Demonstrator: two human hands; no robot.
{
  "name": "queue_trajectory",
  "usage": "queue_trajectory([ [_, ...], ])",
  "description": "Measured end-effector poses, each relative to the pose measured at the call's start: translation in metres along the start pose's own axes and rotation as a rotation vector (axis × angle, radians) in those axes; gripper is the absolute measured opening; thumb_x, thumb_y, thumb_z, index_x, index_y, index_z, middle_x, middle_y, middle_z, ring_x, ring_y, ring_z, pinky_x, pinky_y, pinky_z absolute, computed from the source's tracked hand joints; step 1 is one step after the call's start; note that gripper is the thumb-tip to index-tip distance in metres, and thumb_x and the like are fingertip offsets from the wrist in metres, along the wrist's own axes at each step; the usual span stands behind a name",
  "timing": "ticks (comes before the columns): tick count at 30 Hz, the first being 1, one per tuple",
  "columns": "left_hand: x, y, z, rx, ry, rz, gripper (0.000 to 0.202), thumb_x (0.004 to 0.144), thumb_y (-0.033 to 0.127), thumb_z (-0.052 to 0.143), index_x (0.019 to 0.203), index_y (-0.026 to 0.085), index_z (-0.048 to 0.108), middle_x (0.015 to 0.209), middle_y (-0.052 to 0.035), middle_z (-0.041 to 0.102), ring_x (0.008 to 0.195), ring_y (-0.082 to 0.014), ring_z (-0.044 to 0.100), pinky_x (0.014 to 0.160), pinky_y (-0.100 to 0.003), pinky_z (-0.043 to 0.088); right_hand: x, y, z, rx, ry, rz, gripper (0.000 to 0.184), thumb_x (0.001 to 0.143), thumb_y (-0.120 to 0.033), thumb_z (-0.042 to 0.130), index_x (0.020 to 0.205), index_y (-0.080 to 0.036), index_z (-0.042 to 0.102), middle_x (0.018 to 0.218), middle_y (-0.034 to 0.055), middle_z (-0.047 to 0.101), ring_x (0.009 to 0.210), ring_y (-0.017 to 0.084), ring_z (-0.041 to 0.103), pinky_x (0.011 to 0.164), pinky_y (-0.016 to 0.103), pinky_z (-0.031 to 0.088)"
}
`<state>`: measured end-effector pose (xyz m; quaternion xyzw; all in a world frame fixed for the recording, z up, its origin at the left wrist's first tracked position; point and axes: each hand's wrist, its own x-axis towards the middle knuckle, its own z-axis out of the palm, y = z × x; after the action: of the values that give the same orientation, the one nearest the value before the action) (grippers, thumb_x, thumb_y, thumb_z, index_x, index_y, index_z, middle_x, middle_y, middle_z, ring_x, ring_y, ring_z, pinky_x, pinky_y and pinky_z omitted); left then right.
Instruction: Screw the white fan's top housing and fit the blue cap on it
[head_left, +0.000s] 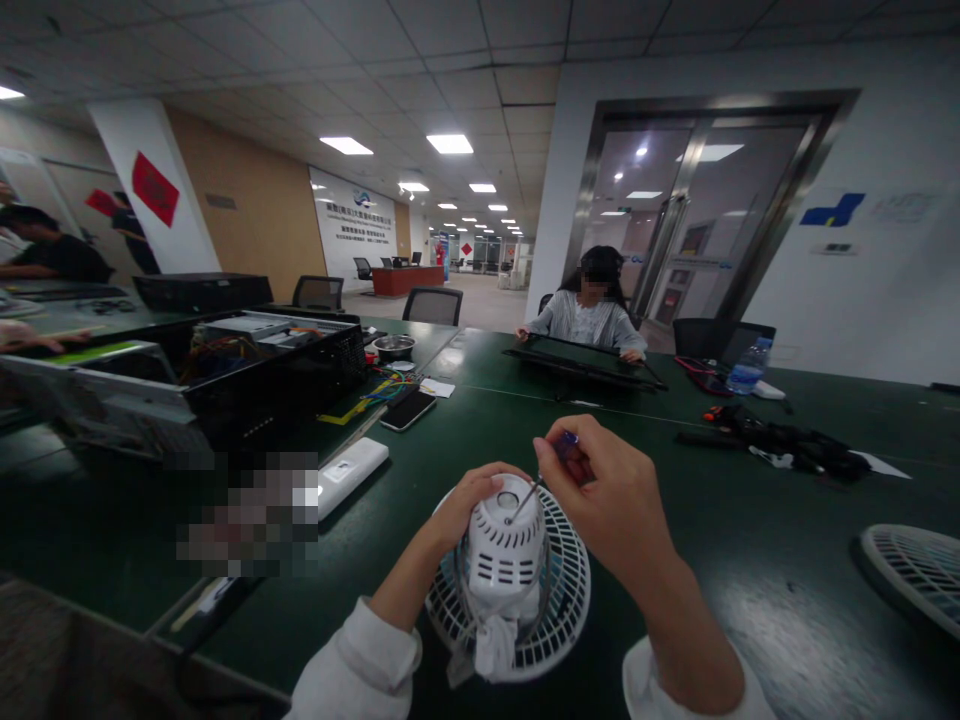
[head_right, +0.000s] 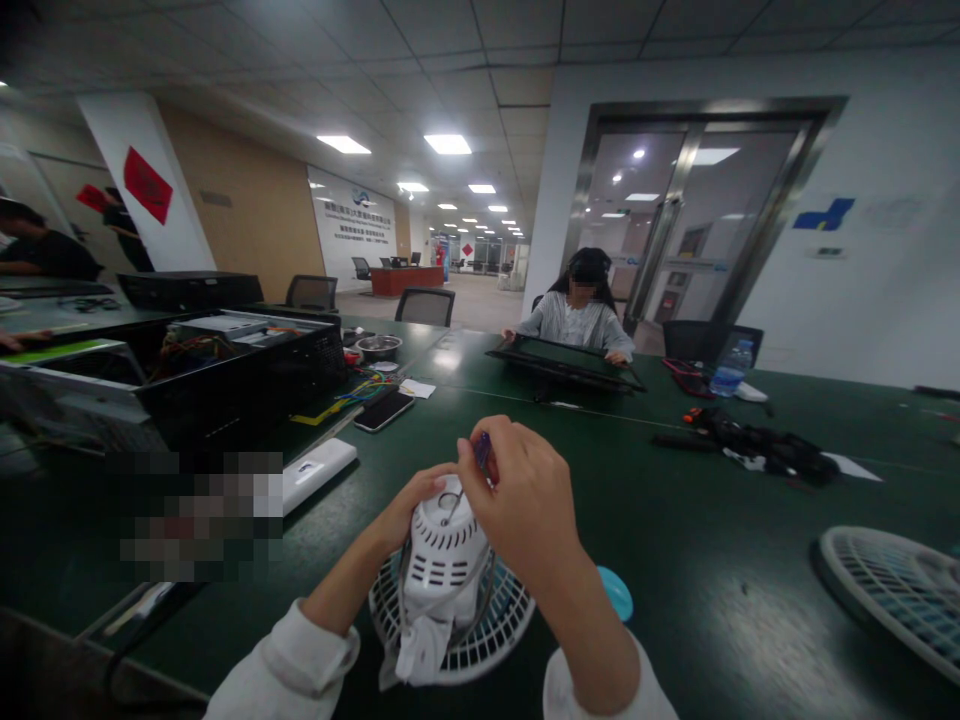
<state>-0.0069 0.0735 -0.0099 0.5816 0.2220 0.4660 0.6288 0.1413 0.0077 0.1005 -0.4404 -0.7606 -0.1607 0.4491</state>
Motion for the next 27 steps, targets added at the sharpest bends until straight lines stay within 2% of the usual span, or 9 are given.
queue_trajectory([
  [6,0.000,0.003,0.003,-0.003,0.003,0.020,0.029,0.072,0.032,0.053,0.089,0.013,0.066,0.087,-0.0052,0.066,0.079,-0.0195,0.057,0.074,-0.027,0.041,0.002,0.001,-0.006,0.044,-0.060,-0.128,0.009,0.081,-0.017,0.045,0.081,-0.015,0.054,0.067,0.0035,0.059,0.059,0.014,0.052,0.057,0.026,0.041],
  [12,-0.001,0.005,0.005,-0.009,-0.005,0.015,0.028,0.073,0.032,0.052,0.089,0.014,0.067,0.087,-0.0044,0.067,0.079,-0.0199,0.058,0.075,-0.028,0.041,0.002,0.000,-0.012,0.026,-0.087,-0.221,0.014,0.079,-0.014,0.041,0.082,-0.014,0.055,0.064,0.0032,0.056,0.058,0.014,0.050,0.055,0.026,0.040],
  [27,-0.001,0.006,0.005,-0.005,-0.018,0.023,0.029,0.073,0.032,0.051,0.090,0.014,0.066,0.088,-0.0051,0.066,0.081,-0.0198,0.058,0.075,-0.028,0.041,0.002,0.002,-0.013,0.001,-0.090,-0.229,0.015,0.074,-0.012,0.039,0.073,-0.014,0.054,0.059,0.0018,0.050,0.055,0.013,0.045,0.052,0.025,0.035],
])
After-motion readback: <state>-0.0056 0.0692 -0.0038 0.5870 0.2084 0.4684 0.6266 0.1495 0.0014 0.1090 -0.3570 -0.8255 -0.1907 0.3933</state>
